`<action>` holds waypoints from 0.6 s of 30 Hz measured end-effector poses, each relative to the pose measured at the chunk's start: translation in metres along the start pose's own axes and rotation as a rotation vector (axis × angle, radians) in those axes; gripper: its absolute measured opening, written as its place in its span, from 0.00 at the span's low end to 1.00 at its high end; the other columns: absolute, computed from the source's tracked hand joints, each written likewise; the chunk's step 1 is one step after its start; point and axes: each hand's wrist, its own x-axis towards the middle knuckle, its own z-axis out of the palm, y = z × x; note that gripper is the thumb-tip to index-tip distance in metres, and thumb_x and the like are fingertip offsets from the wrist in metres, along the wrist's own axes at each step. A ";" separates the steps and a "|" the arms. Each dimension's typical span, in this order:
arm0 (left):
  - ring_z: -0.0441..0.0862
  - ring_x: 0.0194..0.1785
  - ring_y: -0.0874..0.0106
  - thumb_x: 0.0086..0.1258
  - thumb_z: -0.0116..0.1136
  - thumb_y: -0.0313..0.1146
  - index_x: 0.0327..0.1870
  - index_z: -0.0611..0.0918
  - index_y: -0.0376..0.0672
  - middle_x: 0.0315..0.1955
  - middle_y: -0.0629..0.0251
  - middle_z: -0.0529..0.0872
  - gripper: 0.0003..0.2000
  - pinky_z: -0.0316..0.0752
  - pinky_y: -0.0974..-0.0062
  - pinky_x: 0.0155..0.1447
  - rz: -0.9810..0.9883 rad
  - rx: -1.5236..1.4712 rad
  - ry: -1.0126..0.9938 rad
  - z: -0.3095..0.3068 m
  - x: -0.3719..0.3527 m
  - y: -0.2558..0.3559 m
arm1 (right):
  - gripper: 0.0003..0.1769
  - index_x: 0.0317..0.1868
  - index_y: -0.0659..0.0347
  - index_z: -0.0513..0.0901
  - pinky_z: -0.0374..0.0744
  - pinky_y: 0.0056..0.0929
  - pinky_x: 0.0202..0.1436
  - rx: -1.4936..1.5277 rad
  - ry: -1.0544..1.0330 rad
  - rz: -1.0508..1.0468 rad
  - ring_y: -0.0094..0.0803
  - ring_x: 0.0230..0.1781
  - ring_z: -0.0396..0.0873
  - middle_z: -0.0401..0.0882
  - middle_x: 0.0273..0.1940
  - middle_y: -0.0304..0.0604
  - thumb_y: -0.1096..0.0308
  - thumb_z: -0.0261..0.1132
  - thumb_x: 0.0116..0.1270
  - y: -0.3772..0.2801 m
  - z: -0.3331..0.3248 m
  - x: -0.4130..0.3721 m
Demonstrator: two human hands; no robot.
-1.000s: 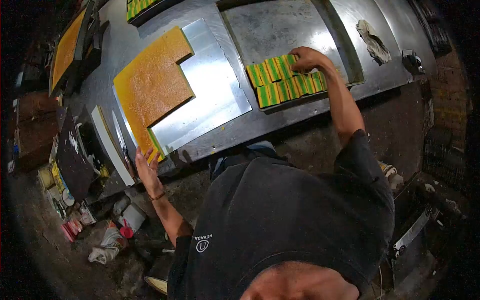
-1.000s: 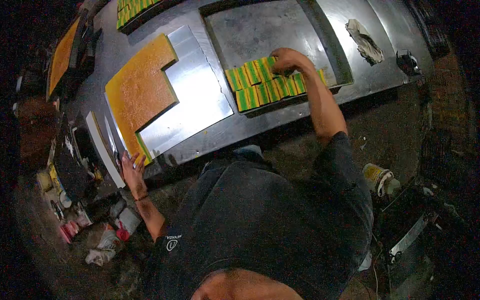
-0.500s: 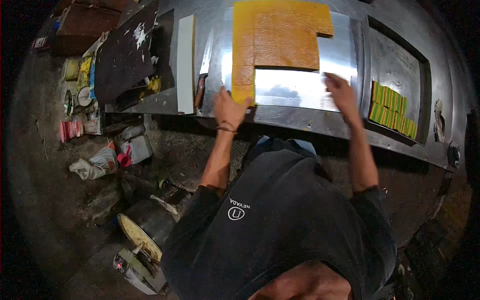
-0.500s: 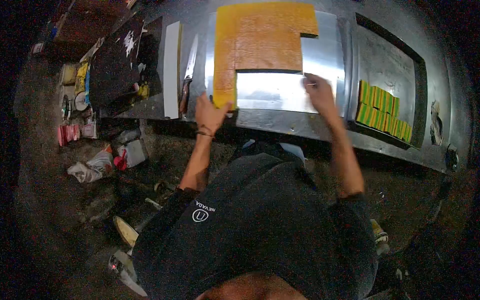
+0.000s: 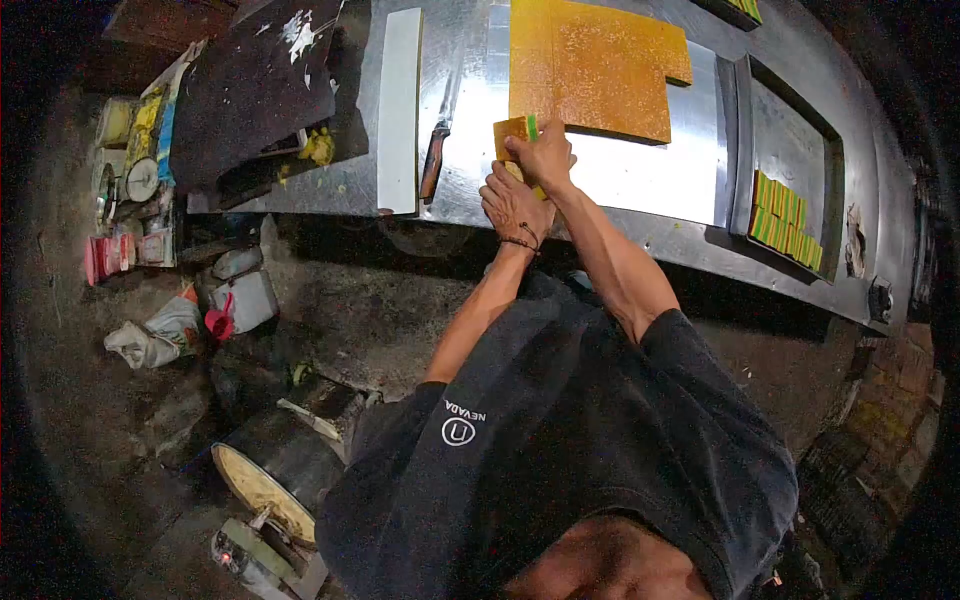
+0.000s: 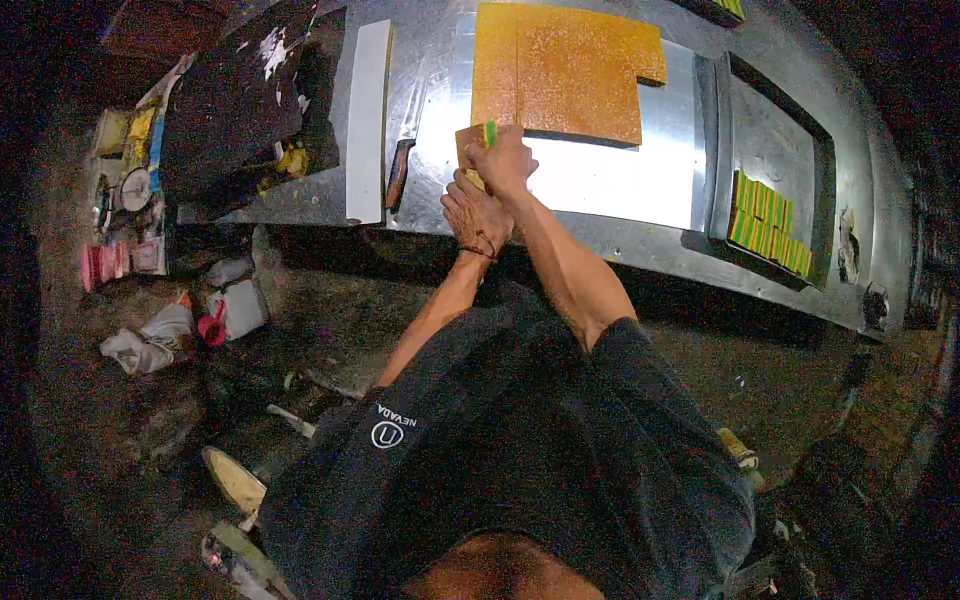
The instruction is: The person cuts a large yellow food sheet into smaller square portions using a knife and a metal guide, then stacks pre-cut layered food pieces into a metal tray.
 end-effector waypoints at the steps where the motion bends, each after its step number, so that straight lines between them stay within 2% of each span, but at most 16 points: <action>1: 0.68 0.56 0.52 0.46 0.75 0.43 0.68 0.55 0.26 0.52 0.46 0.70 0.52 0.65 0.56 0.61 -0.003 -0.017 -0.029 -0.005 0.001 0.003 | 0.39 0.55 0.69 0.70 0.64 0.54 0.61 0.115 -0.007 -0.037 0.55 0.52 0.77 0.77 0.50 0.64 0.52 0.75 0.50 -0.001 -0.006 0.001; 2: 0.69 0.56 0.51 0.46 0.75 0.42 0.68 0.55 0.27 0.52 0.46 0.70 0.52 0.65 0.55 0.62 -0.007 -0.032 -0.061 -0.010 0.001 0.005 | 0.39 0.54 0.67 0.70 0.70 0.49 0.59 0.061 0.073 -0.076 0.49 0.47 0.82 0.82 0.44 0.56 0.53 0.77 0.48 -0.001 -0.013 0.001; 3: 0.69 0.56 0.51 0.46 0.75 0.42 0.68 0.55 0.27 0.52 0.46 0.70 0.52 0.65 0.55 0.62 -0.006 -0.035 -0.067 -0.014 0.000 0.006 | 0.40 0.58 0.67 0.71 0.77 0.44 0.53 0.170 0.064 -0.120 0.48 0.49 0.81 0.82 0.46 0.56 0.56 0.78 0.48 0.004 -0.024 0.005; 5: 0.69 0.56 0.51 0.46 0.75 0.42 0.68 0.55 0.28 0.53 0.45 0.70 0.51 0.65 0.55 0.62 -0.011 -0.007 -0.121 -0.019 0.005 0.006 | 0.34 0.59 0.69 0.74 0.83 0.34 0.46 0.221 0.137 -0.338 0.36 0.43 0.83 0.83 0.46 0.53 0.66 0.76 0.53 0.033 -0.043 0.019; 7: 0.69 0.57 0.49 0.45 0.75 0.42 0.69 0.55 0.27 0.53 0.43 0.70 0.52 0.65 0.55 0.62 0.040 -0.025 -0.114 -0.025 0.005 -0.001 | 0.29 0.57 0.70 0.77 0.84 0.30 0.45 0.347 -0.173 -0.251 0.33 0.41 0.84 0.84 0.44 0.51 0.71 0.74 0.56 0.046 -0.087 0.018; 8: 0.70 0.56 0.49 0.46 0.75 0.42 0.69 0.55 0.27 0.52 0.43 0.71 0.52 0.66 0.55 0.61 0.114 -0.022 -0.154 -0.037 0.007 -0.002 | 0.29 0.51 0.68 0.81 0.80 0.35 0.51 0.503 -0.190 -0.166 0.37 0.43 0.84 0.86 0.40 0.52 0.61 0.77 0.50 0.045 -0.105 0.004; 9: 0.71 0.55 0.49 0.46 0.74 0.42 0.69 0.55 0.27 0.51 0.43 0.72 0.52 0.66 0.54 0.60 0.190 -0.016 -0.197 -0.051 0.010 -0.001 | 0.29 0.52 0.64 0.81 0.79 0.34 0.52 0.267 -0.070 -0.192 0.38 0.44 0.84 0.86 0.43 0.49 0.61 0.76 0.50 0.072 -0.108 0.014; 11: 0.74 0.55 0.47 0.46 0.74 0.43 0.70 0.54 0.27 0.51 0.40 0.75 0.53 0.69 0.54 0.61 0.237 -0.085 -0.291 -0.067 0.022 -0.004 | 0.30 0.53 0.62 0.81 0.79 0.34 0.54 0.063 -0.027 -0.282 0.40 0.46 0.84 0.86 0.45 0.49 0.60 0.75 0.49 0.075 -0.131 -0.002; 13: 0.77 0.56 0.48 0.43 0.76 0.45 0.71 0.54 0.27 0.52 0.37 0.76 0.56 0.72 0.59 0.62 0.382 -0.382 -0.509 -0.069 0.037 -0.010 | 0.31 0.54 0.60 0.80 0.79 0.35 0.54 0.049 -0.091 -0.307 0.42 0.48 0.84 0.85 0.46 0.51 0.60 0.75 0.48 0.067 -0.136 -0.015; 14: 0.78 0.58 0.52 0.42 0.77 0.45 0.71 0.54 0.27 0.54 0.33 0.76 0.57 0.73 0.68 0.62 0.245 -0.426 -0.751 -0.075 0.050 -0.006 | 0.33 0.56 0.60 0.79 0.79 0.37 0.55 0.014 -0.117 -0.312 0.44 0.49 0.83 0.85 0.46 0.51 0.59 0.75 0.48 0.067 -0.131 -0.015; 17: 0.79 0.57 0.55 0.42 0.78 0.44 0.71 0.57 0.29 0.55 0.37 0.77 0.55 0.76 0.69 0.58 0.367 -0.439 -0.766 -0.012 0.086 -0.033 | 0.28 0.55 0.61 0.78 0.80 0.41 0.52 -0.122 -0.159 -0.409 0.52 0.47 0.83 0.84 0.46 0.56 0.61 0.73 0.53 0.056 -0.108 -0.015; 18: 0.79 0.57 0.57 0.44 0.78 0.41 0.70 0.60 0.30 0.56 0.40 0.77 0.52 0.77 0.69 0.57 0.248 -0.533 -0.798 -0.018 0.088 -0.029 | 0.25 0.54 0.60 0.79 0.80 0.41 0.51 -0.086 -0.176 -0.467 0.53 0.45 0.83 0.84 0.44 0.56 0.64 0.71 0.56 0.054 -0.100 -0.015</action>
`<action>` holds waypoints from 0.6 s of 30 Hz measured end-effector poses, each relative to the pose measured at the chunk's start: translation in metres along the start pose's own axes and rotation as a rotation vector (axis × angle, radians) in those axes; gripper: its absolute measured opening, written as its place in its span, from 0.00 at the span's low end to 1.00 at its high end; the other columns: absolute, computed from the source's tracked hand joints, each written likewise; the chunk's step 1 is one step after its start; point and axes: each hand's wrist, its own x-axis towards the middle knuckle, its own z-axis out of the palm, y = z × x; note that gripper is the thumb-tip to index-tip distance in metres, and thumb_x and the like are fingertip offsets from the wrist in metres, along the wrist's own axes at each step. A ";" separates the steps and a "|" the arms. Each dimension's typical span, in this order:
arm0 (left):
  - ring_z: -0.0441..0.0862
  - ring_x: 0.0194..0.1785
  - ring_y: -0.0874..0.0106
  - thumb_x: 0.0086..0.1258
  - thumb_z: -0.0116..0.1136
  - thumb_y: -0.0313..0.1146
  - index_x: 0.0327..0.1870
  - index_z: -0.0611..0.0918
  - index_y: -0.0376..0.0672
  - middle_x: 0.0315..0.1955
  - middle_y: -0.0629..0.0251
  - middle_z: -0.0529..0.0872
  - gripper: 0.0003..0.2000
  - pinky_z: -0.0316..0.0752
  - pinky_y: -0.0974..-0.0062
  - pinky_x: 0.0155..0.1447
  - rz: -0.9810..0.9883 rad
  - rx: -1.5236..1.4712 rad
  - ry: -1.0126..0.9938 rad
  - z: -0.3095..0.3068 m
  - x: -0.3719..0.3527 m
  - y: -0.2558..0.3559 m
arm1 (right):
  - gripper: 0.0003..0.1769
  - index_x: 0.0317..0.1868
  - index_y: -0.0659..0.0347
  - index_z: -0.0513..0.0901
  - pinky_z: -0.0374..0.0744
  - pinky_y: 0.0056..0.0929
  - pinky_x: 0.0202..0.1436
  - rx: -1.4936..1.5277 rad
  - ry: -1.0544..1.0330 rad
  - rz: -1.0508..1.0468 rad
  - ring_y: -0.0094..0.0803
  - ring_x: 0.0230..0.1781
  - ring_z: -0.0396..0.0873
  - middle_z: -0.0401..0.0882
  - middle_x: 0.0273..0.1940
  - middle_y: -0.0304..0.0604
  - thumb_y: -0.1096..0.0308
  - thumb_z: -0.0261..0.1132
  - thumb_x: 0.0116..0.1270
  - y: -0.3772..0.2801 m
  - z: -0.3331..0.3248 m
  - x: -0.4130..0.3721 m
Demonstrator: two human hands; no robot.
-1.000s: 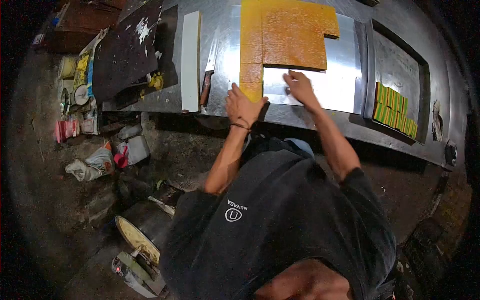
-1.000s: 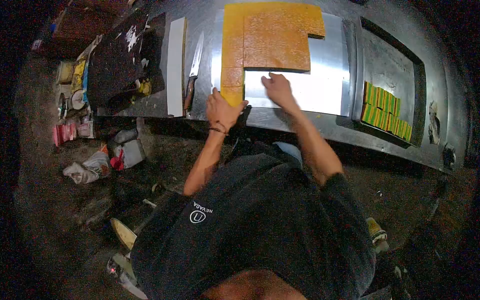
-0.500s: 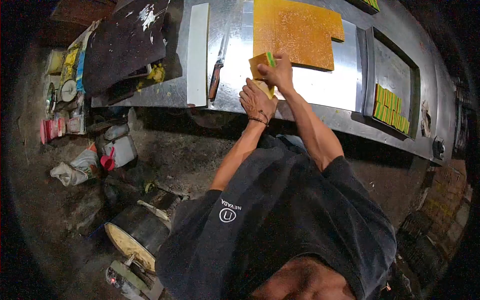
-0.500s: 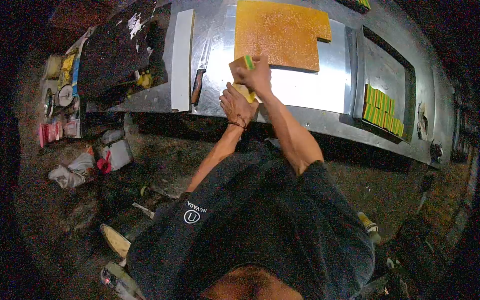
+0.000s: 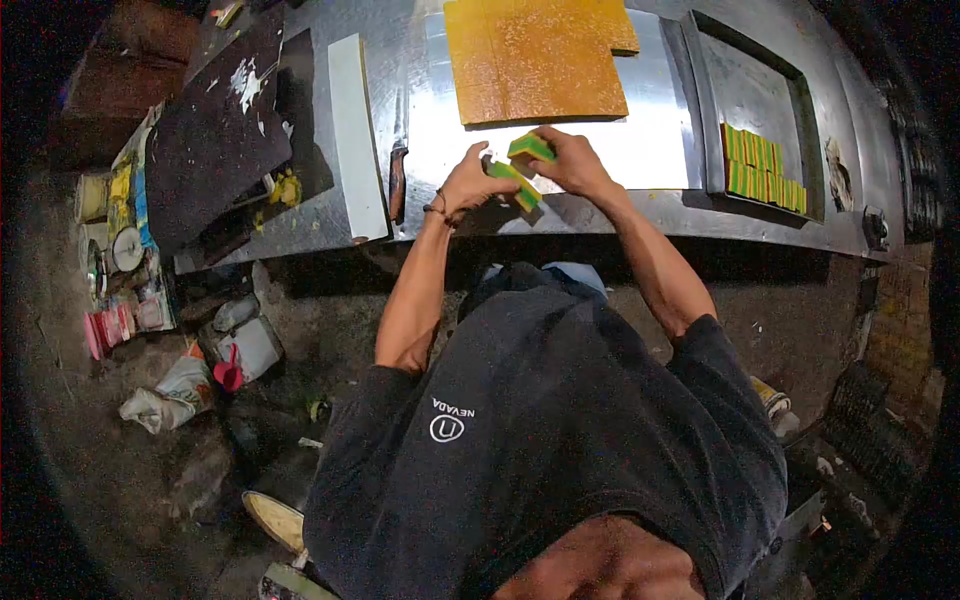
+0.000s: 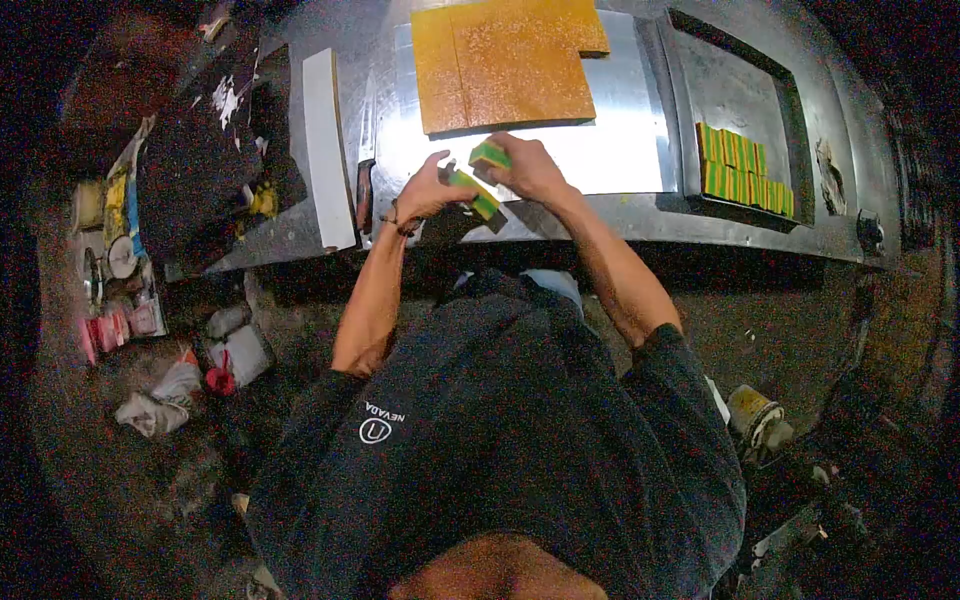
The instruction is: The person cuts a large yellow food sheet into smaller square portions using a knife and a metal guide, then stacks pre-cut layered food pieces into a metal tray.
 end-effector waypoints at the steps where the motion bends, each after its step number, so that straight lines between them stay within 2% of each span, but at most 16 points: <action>1: 0.79 0.57 0.57 0.44 0.78 0.41 0.70 0.60 0.30 0.56 0.40 0.77 0.52 0.77 0.69 0.57 0.006 0.005 0.000 -0.001 0.002 -0.002 | 0.25 0.54 0.60 0.78 0.80 0.42 0.50 0.018 -0.052 -0.035 0.53 0.44 0.83 0.84 0.43 0.57 0.63 0.70 0.56 -0.002 0.002 0.002; 3: 0.79 0.56 0.60 0.47 0.77 0.37 0.69 0.61 0.32 0.55 0.43 0.78 0.48 0.77 0.68 0.57 0.109 -0.102 0.128 -0.003 -0.001 -0.008 | 0.25 0.54 0.63 0.78 0.81 0.43 0.49 0.034 -0.030 0.000 0.54 0.43 0.84 0.84 0.41 0.60 0.62 0.68 0.57 -0.006 0.014 0.007; 4: 0.80 0.55 0.62 0.49 0.75 0.33 0.69 0.62 0.33 0.54 0.45 0.79 0.45 0.77 0.69 0.57 0.065 -0.148 0.099 -0.004 -0.003 -0.009 | 0.25 0.54 0.63 0.78 0.81 0.43 0.49 0.034 -0.032 -0.004 0.54 0.43 0.84 0.84 0.41 0.60 0.62 0.68 0.57 -0.008 0.015 0.009; 6: 0.80 0.55 0.62 0.49 0.75 0.33 0.69 0.62 0.33 0.53 0.47 0.79 0.44 0.78 0.70 0.56 0.066 -0.192 0.097 -0.003 -0.006 -0.016 | 0.28 0.55 0.67 0.77 0.81 0.43 0.48 0.004 -0.074 0.062 0.55 0.42 0.84 0.83 0.39 0.64 0.58 0.67 0.57 -0.012 0.015 0.011; 10: 0.80 0.51 0.65 0.51 0.74 0.32 0.70 0.61 0.34 0.51 0.50 0.79 0.44 0.78 0.72 0.51 0.110 -0.241 0.146 0.007 -0.002 -0.027 | 0.32 0.57 0.69 0.76 0.81 0.42 0.47 0.003 -0.088 0.085 0.55 0.42 0.84 0.83 0.38 0.65 0.55 0.66 0.58 -0.021 0.010 0.013; 12: 0.80 0.49 0.66 0.52 0.73 0.31 0.70 0.60 0.34 0.51 0.50 0.79 0.44 0.79 0.72 0.48 0.132 -0.250 0.162 0.009 -0.004 -0.028 | 0.36 0.60 0.69 0.73 0.81 0.41 0.49 -0.124 -0.137 0.013 0.52 0.44 0.84 0.83 0.42 0.64 0.56 0.68 0.54 -0.028 0.007 0.014; 14: 0.79 0.48 0.67 0.56 0.71 0.31 0.73 0.56 0.35 0.54 0.49 0.76 0.45 0.79 0.73 0.43 0.052 -0.456 0.173 0.008 -0.008 -0.019 | 0.39 0.60 0.68 0.74 0.81 0.42 0.49 -0.208 -0.165 0.065 0.55 0.42 0.83 0.83 0.40 0.63 0.51 0.69 0.52 -0.025 0.020 0.028; 15: 0.80 0.48 0.67 0.65 0.62 0.23 0.75 0.52 0.40 0.55 0.52 0.76 0.40 0.79 0.78 0.44 -0.047 -0.427 0.175 0.003 -0.020 0.005 | 0.41 0.61 0.66 0.74 0.81 0.44 0.50 -0.254 -0.376 -0.058 0.56 0.42 0.83 0.83 0.39 0.64 0.46 0.69 0.52 -0.043 0.011 0.031; 16: 0.79 0.46 0.70 0.69 0.57 0.27 0.76 0.51 0.40 0.51 0.57 0.77 0.37 0.78 0.79 0.42 -0.092 -0.622 0.215 0.004 -0.030 0.022 | 0.42 0.60 0.65 0.75 0.81 0.44 0.51 -0.419 -0.471 -0.131 0.57 0.45 0.82 0.81 0.44 0.66 0.42 0.69 0.52 -0.033 0.027 0.036; 17: 0.79 0.47 0.70 0.71 0.54 0.30 0.76 0.50 0.39 0.51 0.57 0.77 0.35 0.78 0.77 0.44 -0.076 -0.583 0.166 0.001 -0.015 -0.004 | 0.42 0.58 0.65 0.76 0.80 0.48 0.53 -0.415 -0.560 -0.102 0.59 0.45 0.81 0.77 0.49 0.71 0.42 0.72 0.50 -0.021 0.039 0.041; 18: 0.79 0.51 0.68 0.72 0.51 0.31 0.76 0.51 0.39 0.56 0.55 0.76 0.34 0.78 0.77 0.45 -0.080 -0.655 0.137 0.002 -0.018 0.000 | 0.40 0.56 0.66 0.76 0.81 0.49 0.51 -0.440 -0.389 -0.058 0.60 0.44 0.81 0.76 0.48 0.72 0.45 0.73 0.50 -0.032 0.037 0.030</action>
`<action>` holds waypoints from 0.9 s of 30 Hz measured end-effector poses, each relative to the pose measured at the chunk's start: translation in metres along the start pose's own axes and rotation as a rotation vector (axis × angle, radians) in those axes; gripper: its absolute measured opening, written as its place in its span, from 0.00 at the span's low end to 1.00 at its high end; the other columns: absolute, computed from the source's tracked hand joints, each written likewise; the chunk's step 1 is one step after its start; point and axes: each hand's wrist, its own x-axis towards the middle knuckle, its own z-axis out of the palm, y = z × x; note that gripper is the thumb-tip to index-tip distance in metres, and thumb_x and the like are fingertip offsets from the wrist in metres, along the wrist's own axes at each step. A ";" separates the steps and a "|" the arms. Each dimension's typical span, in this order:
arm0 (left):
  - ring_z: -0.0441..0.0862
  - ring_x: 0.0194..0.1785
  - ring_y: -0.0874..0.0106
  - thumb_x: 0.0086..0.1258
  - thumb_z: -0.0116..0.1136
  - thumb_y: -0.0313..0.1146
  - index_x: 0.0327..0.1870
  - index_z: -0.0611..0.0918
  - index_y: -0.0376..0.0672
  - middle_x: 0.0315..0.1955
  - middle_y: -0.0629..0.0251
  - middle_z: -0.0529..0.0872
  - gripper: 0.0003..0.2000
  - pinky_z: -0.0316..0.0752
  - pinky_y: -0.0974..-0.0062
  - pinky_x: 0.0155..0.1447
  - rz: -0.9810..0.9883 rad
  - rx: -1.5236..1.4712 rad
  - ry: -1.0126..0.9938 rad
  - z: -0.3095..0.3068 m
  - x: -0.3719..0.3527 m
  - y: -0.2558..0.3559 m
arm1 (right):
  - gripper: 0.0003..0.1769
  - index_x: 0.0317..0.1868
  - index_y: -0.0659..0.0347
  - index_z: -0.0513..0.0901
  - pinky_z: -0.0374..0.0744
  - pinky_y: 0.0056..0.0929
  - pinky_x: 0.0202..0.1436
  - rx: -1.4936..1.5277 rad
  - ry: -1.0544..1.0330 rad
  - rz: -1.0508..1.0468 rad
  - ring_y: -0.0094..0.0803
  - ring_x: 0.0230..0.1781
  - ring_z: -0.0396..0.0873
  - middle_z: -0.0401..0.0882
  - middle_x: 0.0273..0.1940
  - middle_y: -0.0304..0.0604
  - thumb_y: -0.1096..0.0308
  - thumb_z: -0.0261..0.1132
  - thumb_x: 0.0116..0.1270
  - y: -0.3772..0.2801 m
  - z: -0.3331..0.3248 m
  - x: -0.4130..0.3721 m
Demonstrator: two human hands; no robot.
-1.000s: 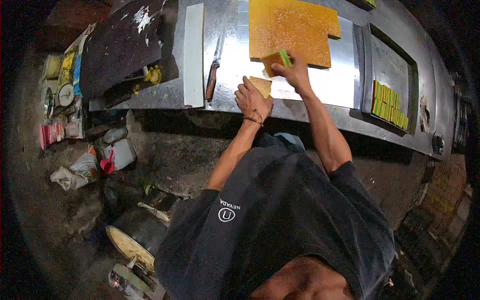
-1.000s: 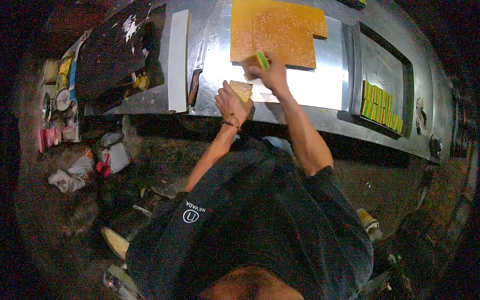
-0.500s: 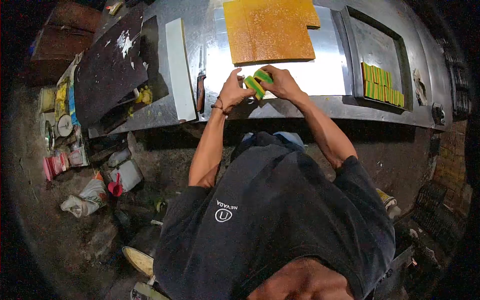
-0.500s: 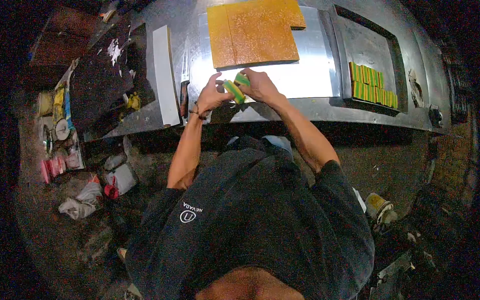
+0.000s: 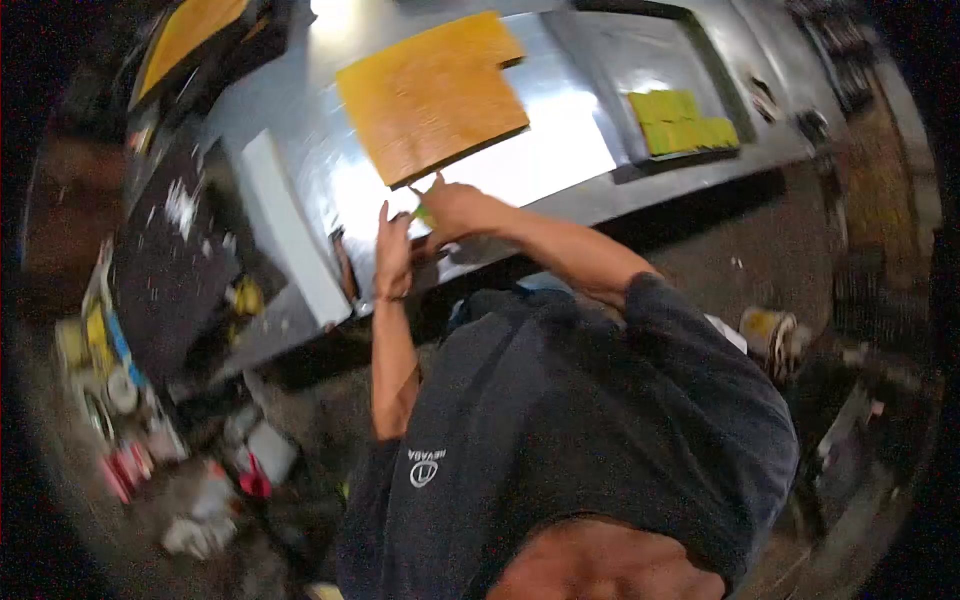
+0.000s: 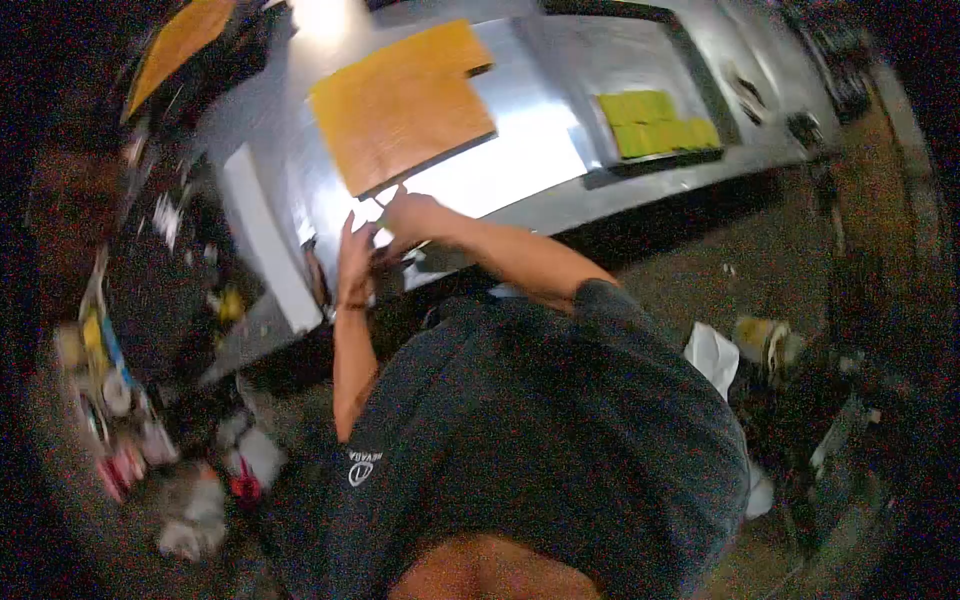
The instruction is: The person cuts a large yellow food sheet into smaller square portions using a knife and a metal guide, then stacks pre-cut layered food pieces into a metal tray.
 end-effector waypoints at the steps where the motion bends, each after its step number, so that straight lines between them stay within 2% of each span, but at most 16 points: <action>1: 0.78 0.54 0.66 0.73 0.49 0.33 0.76 0.52 0.39 0.59 0.54 0.75 0.32 0.77 0.75 0.49 -0.014 0.008 0.049 0.010 -0.009 0.013 | 0.38 0.55 0.66 0.77 0.81 0.50 0.49 -0.021 0.153 0.074 0.61 0.42 0.81 0.75 0.47 0.73 0.48 0.75 0.50 -0.015 -0.002 -0.011; 2: 0.77 0.57 0.66 0.74 0.48 0.34 0.76 0.54 0.40 0.60 0.56 0.74 0.31 0.75 0.74 0.53 -0.081 -0.015 0.049 0.018 -0.024 0.029 | 0.36 0.53 0.66 0.77 0.82 0.49 0.46 0.104 0.191 0.163 0.60 0.41 0.81 0.74 0.45 0.71 0.51 0.76 0.49 -0.011 0.015 0.000; 3: 0.74 0.60 0.66 0.74 0.49 0.35 0.76 0.55 0.40 0.60 0.56 0.73 0.31 0.73 0.69 0.56 0.001 0.113 0.075 0.015 -0.023 0.025 | 0.35 0.52 0.67 0.77 0.82 0.49 0.43 0.233 0.228 0.234 0.59 0.40 0.81 0.73 0.43 0.69 0.54 0.77 0.48 -0.002 0.033 0.009; 5: 0.72 0.63 0.67 0.76 0.50 0.39 0.75 0.57 0.41 0.61 0.57 0.73 0.30 0.73 0.68 0.54 -0.001 0.078 0.089 0.010 -0.025 0.021 | 0.32 0.49 0.67 0.76 0.82 0.47 0.37 0.088 0.235 0.097 0.58 0.39 0.81 0.73 0.39 0.64 0.56 0.77 0.48 -0.008 0.010 -0.009; 7: 0.75 0.61 0.62 0.76 0.50 0.41 0.76 0.56 0.44 0.63 0.57 0.72 0.31 0.74 0.68 0.54 0.160 0.147 0.041 -0.011 -0.022 0.006 | 0.32 0.50 0.65 0.78 0.82 0.46 0.40 0.101 0.257 0.075 0.57 0.38 0.81 0.75 0.41 0.64 0.57 0.77 0.46 0.008 0.003 -0.022; 9: 0.79 0.57 0.56 0.76 0.51 0.44 0.76 0.55 0.47 0.65 0.54 0.69 0.32 0.74 0.64 0.57 0.023 0.026 0.019 -0.020 -0.036 0.012 | 0.33 0.49 0.64 0.81 0.81 0.44 0.44 0.284 0.273 -0.013 0.54 0.39 0.82 0.80 0.42 0.60 0.57 0.77 0.42 0.032 -0.011 -0.038; 11: 0.80 0.56 0.51 0.75 0.53 0.46 0.76 0.54 0.49 0.65 0.51 0.70 0.34 0.76 0.58 0.58 0.049 0.043 0.076 -0.032 -0.038 0.006 | 0.35 0.50 0.61 0.82 0.80 0.37 0.50 0.504 0.162 0.143 0.45 0.47 0.83 0.84 0.45 0.54 0.54 0.78 0.39 0.062 -0.035 -0.064; 13: 0.79 0.57 0.50 0.74 0.54 0.46 0.76 0.53 0.48 0.63 0.49 0.71 0.35 0.78 0.57 0.56 0.063 0.036 0.108 -0.042 -0.039 0.001 | 0.38 0.54 0.59 0.81 0.80 0.34 0.51 0.618 0.354 0.160 0.40 0.46 0.83 0.84 0.47 0.50 0.53 0.80 0.40 0.109 -0.055 -0.111; 15: 0.79 0.56 0.50 0.73 0.56 0.46 0.76 0.52 0.47 0.63 0.47 0.71 0.37 0.79 0.57 0.56 0.065 0.058 0.143 -0.043 -0.043 0.001 | 0.36 0.58 0.57 0.80 0.82 0.30 0.48 0.925 0.349 0.250 0.33 0.45 0.81 0.83 0.46 0.47 0.64 0.79 0.45 0.156 -0.093 -0.167; 19: 0.78 0.58 0.50 0.71 0.58 0.46 0.77 0.50 0.48 0.66 0.49 0.67 0.39 0.78 0.57 0.57 0.064 0.068 0.232 -0.010 -0.048 0.011 | 0.34 0.60 0.56 0.79 0.83 0.24 0.42 0.683 0.675 0.453 0.27 0.38 0.82 0.84 0.42 0.44 0.68 0.77 0.49 0.263 -0.164 -0.280; 20: 0.83 0.51 0.59 0.72 0.57 0.47 0.76 0.54 0.47 0.63 0.55 0.71 0.37 0.78 0.69 0.48 0.080 0.071 0.269 -0.001 -0.044 0.007 | 0.33 0.60 0.57 0.79 0.83 0.24 0.42 0.608 0.745 0.504 0.27 0.38 0.82 0.84 0.42 0.43 0.69 0.76 0.50 0.285 -0.183 -0.304; 21: 0.83 0.51 0.59 0.72 0.57 0.47 0.76 0.54 0.47 0.63 0.55 0.71 0.37 0.78 0.69 0.48 0.078 0.077 0.278 0.009 -0.041 0.009 | 0.36 0.58 0.53 0.81 0.81 0.33 0.53 0.501 0.771 0.597 0.37 0.46 0.84 0.85 0.46 0.49 0.57 0.77 0.45 0.322 -0.191 -0.322; 22: 0.83 0.51 0.59 0.72 0.58 0.47 0.76 0.53 0.46 0.63 0.56 0.70 0.38 0.78 0.69 0.47 0.062 0.007 0.259 0.019 -0.038 0.011 | 0.36 0.58 0.52 0.81 0.81 0.36 0.51 0.249 0.793 0.714 0.41 0.45 0.85 0.85 0.46 0.51 0.55 0.77 0.44 0.338 -0.205 -0.335; 23: 0.82 0.51 0.59 0.71 0.59 0.47 0.76 0.52 0.46 0.63 0.56 0.70 0.39 0.77 0.70 0.47 0.042 -0.061 0.239 0.031 -0.036 0.012 | 0.38 0.58 0.51 0.81 0.82 0.39 0.50 0.198 0.823 0.724 0.44 0.45 0.85 0.85 0.46 0.53 0.53 0.77 0.42 0.379 -0.203 -0.344; 24: 0.81 0.53 0.60 0.70 0.59 0.48 0.77 0.51 0.46 0.62 0.56 0.71 0.40 0.76 0.69 0.49 0.063 0.133 0.270 0.055 -0.035 0.016 | 0.39 0.58 0.51 0.81 0.82 0.40 0.49 0.116 0.803 0.727 0.45 0.45 0.84 0.85 0.47 0.54 0.53 0.77 0.42 0.415 -0.200 -0.349; 27: 0.80 0.54 0.61 0.70 0.59 0.49 0.77 0.52 0.46 0.62 0.57 0.71 0.40 0.74 0.68 0.51 0.037 0.196 0.281 0.094 -0.029 0.027 | 0.40 0.58 0.54 0.81 0.82 0.42 0.49 0.075 0.648 0.746 0.46 0.46 0.84 0.84 0.48 0.55 0.52 0.76 0.40 0.466 -0.191 -0.349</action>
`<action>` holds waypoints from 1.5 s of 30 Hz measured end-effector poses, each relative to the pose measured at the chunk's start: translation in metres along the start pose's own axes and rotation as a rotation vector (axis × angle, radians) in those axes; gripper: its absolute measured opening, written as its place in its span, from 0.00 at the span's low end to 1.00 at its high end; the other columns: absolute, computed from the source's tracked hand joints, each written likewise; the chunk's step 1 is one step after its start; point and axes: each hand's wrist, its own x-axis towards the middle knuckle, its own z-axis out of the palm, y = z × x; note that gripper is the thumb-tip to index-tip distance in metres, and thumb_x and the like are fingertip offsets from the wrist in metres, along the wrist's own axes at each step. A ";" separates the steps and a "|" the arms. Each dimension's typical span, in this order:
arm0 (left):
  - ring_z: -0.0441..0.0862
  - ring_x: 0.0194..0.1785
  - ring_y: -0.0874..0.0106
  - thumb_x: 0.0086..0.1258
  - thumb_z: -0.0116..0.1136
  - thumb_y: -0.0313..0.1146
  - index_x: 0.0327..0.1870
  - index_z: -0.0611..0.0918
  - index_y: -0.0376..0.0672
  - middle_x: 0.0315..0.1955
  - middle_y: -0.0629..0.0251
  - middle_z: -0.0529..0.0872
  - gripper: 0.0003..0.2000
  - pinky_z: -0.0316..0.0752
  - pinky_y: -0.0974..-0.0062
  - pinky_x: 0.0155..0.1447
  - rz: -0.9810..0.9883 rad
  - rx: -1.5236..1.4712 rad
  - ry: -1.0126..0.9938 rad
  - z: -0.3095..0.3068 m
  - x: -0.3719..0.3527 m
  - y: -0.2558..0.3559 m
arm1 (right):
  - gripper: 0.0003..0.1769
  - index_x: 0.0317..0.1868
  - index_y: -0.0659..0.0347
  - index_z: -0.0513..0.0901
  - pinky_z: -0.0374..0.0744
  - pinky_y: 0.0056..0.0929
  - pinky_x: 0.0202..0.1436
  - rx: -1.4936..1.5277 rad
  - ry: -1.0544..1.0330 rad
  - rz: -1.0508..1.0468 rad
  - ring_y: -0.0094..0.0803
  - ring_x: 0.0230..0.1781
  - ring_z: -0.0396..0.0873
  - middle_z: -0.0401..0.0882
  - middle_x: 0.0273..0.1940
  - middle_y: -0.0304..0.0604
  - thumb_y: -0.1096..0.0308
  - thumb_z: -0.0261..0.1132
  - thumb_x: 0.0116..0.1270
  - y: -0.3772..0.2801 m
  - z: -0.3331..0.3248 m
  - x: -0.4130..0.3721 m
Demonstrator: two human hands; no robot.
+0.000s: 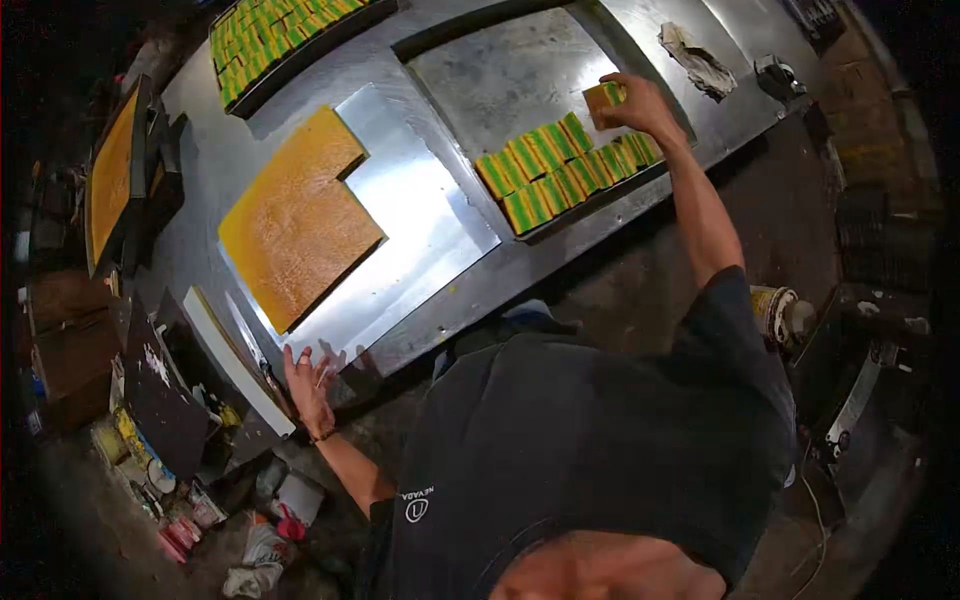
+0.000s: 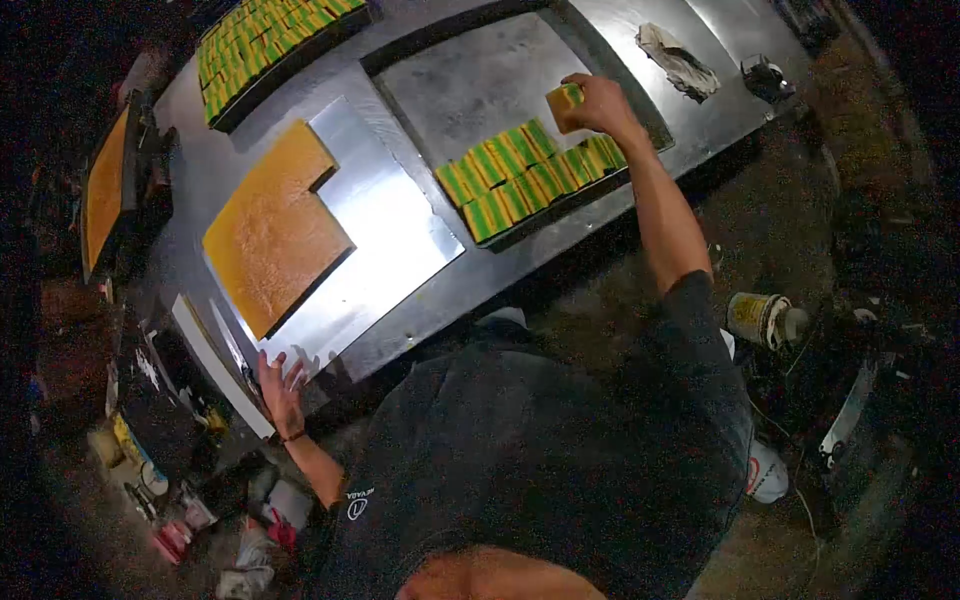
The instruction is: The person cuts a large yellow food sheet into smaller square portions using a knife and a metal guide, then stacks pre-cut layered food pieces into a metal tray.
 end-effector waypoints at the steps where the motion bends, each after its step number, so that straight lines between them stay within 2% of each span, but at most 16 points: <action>1: 0.80 0.54 0.61 0.70 0.59 0.50 0.77 0.51 0.46 0.62 0.57 0.71 0.41 0.74 0.67 0.53 -0.008 0.001 0.006 0.010 -0.005 0.009 | 0.40 0.58 0.56 0.81 0.82 0.43 0.49 -0.027 -0.110 0.015 0.47 0.47 0.84 0.84 0.48 0.56 0.53 0.76 0.40 0.005 0.004 0.008; 5: 0.78 0.59 0.55 0.68 0.61 0.53 0.77 0.53 0.49 0.65 0.55 0.69 0.42 0.73 0.60 0.56 -0.005 0.068 0.035 0.024 -0.015 0.015 | 0.41 0.58 0.60 0.80 0.82 0.43 0.48 0.062 -0.312 0.008 0.48 0.46 0.84 0.83 0.49 0.58 0.53 0.76 0.40 0.009 0.030 0.020; 8: 0.78 0.60 0.54 0.68 0.60 0.54 0.77 0.52 0.50 0.66 0.53 0.68 0.42 0.74 0.58 0.57 -0.019 0.136 0.079 0.037 -0.020 0.024 | 0.34 0.59 0.60 0.79 0.83 0.37 0.34 0.058 -0.615 0.060 0.36 0.34 0.85 0.85 0.40 0.52 0.58 0.71 0.49 -0.005 0.015 0.027; 12: 0.77 0.61 0.54 0.68 0.60 0.55 0.78 0.50 0.50 0.66 0.52 0.68 0.43 0.74 0.57 0.58 -0.015 0.163 0.070 0.048 -0.020 0.035 | 0.34 0.59 0.61 0.79 0.85 0.41 0.41 0.137 -0.778 0.184 0.45 0.43 0.84 0.83 0.48 0.53 0.56 0.73 0.52 -0.005 0.007 0.037; 15: 0.77 0.61 0.54 0.67 0.61 0.55 0.78 0.49 0.50 0.67 0.51 0.67 0.45 0.73 0.56 0.60 -0.020 0.133 0.045 0.051 -0.019 0.039 | 0.35 0.63 0.59 0.76 0.85 0.40 0.38 0.074 -0.798 0.079 0.46 0.43 0.84 0.82 0.50 0.54 0.57 0.72 0.55 0.001 0.011 0.036; 18: 0.77 0.61 0.54 0.67 0.61 0.55 0.78 0.49 0.50 0.68 0.50 0.67 0.45 0.73 0.56 0.60 -0.004 0.123 0.032 0.043 -0.014 0.036 | 0.39 0.67 0.57 0.71 0.85 0.41 0.39 0.171 -0.670 0.065 0.47 0.45 0.83 0.80 0.54 0.57 0.58 0.72 0.55 0.022 0.019 0.036; 20: 0.77 0.60 0.54 0.68 0.60 0.54 0.78 0.49 0.49 0.67 0.50 0.67 0.44 0.73 0.55 0.60 0.021 0.185 -0.019 0.028 -0.009 0.027 | 0.39 0.70 0.55 0.68 0.85 0.39 0.41 -0.039 -0.327 -0.080 0.47 0.48 0.82 0.76 0.59 0.59 0.60 0.71 0.58 0.037 0.023 0.045; 24: 0.79 0.56 0.61 0.71 0.60 0.49 0.76 0.55 0.45 0.62 0.57 0.72 0.38 0.73 0.64 0.57 -0.001 0.087 0.005 0.012 0.000 0.018 | 0.30 0.67 0.56 0.73 0.82 0.36 0.46 0.432 0.097 -0.014 0.37 0.47 0.82 0.81 0.53 0.54 0.64 0.67 0.64 -0.057 -0.006 0.000; 28: 0.80 0.56 0.65 0.72 0.60 0.43 0.75 0.60 0.44 0.62 0.53 0.74 0.34 0.76 0.69 0.55 -0.016 0.083 -0.055 -0.006 0.016 0.009 | 0.22 0.60 0.60 0.80 0.79 0.32 0.49 0.639 -0.078 -0.154 0.32 0.46 0.81 0.84 0.43 0.46 0.61 0.64 0.68 -0.181 0.075 -0.051; 30: 0.79 0.56 0.66 0.71 0.60 0.42 0.74 0.62 0.43 0.61 0.54 0.75 0.33 0.76 0.71 0.54 -0.001 0.157 -0.124 -0.014 0.024 0.000 | 0.25 0.60 0.63 0.79 0.76 0.35 0.58 0.641 -0.316 -0.071 0.38 0.53 0.81 0.82 0.53 0.55 0.55 0.61 0.70 -0.246 0.128 -0.080; 33: 0.81 0.54 0.64 0.72 0.58 0.42 0.74 0.61 0.42 0.61 0.53 0.75 0.32 0.76 0.68 0.54 0.067 0.210 -0.206 -0.022 0.020 -0.001 | 0.32 0.56 0.75 0.76 0.73 0.44 0.61 0.438 -0.084 -0.212 0.56 0.54 0.77 0.80 0.51 0.64 0.50 0.57 0.69 -0.297 0.235 -0.084; 36: 0.81 0.54 0.66 0.73 0.58 0.40 0.74 0.62 0.42 0.60 0.53 0.76 0.31 0.76 0.70 0.52 0.073 0.176 -0.259 -0.038 0.016 -0.004 | 0.36 0.64 0.78 0.65 0.59 0.59 0.68 0.198 0.029 0.023 0.65 0.66 0.60 0.62 0.63 0.74 0.51 0.52 0.69 -0.359 0.265 -0.094; 38: 0.81 0.54 0.67 0.73 0.57 0.37 0.73 0.63 0.42 0.60 0.54 0.76 0.30 0.76 0.72 0.52 0.078 0.150 -0.278 -0.048 0.016 -0.007 | 0.40 0.67 0.77 0.60 0.50 0.64 0.70 0.258 -0.002 -0.005 0.69 0.72 0.47 0.51 0.70 0.74 0.48 0.51 0.69 -0.371 0.296 -0.093; 41: 0.79 0.50 0.72 0.70 0.63 0.39 0.72 0.64 0.41 0.59 0.54 0.76 0.32 0.75 0.76 0.52 0.035 0.013 -0.313 -0.049 0.017 -0.003 | 0.39 0.68 0.76 0.59 0.58 0.57 0.70 0.271 0.045 0.070 0.66 0.71 0.55 0.57 0.68 0.74 0.51 0.56 0.69 -0.395 0.296 -0.099; 44: 0.81 0.55 0.67 0.73 0.57 0.35 0.72 0.64 0.42 0.60 0.55 0.76 0.28 0.76 0.76 0.53 0.065 0.012 -0.429 -0.036 0.031 -0.001 | 0.41 0.69 0.72 0.59 0.77 0.39 0.57 0.484 0.181 0.071 0.52 0.51 0.81 0.80 0.50 0.64 0.69 0.68 0.58 -0.390 0.277 -0.096; 45: 0.80 0.57 0.67 0.75 0.55 0.35 0.73 0.63 0.41 0.60 0.54 0.75 0.28 0.75 0.74 0.56 0.065 0.012 -0.491 -0.027 0.038 0.001 | 0.42 0.69 0.70 0.59 0.77 0.39 0.56 0.609 0.135 0.137 0.51 0.49 0.82 0.81 0.48 0.62 0.69 0.69 0.56 -0.390 0.266 -0.097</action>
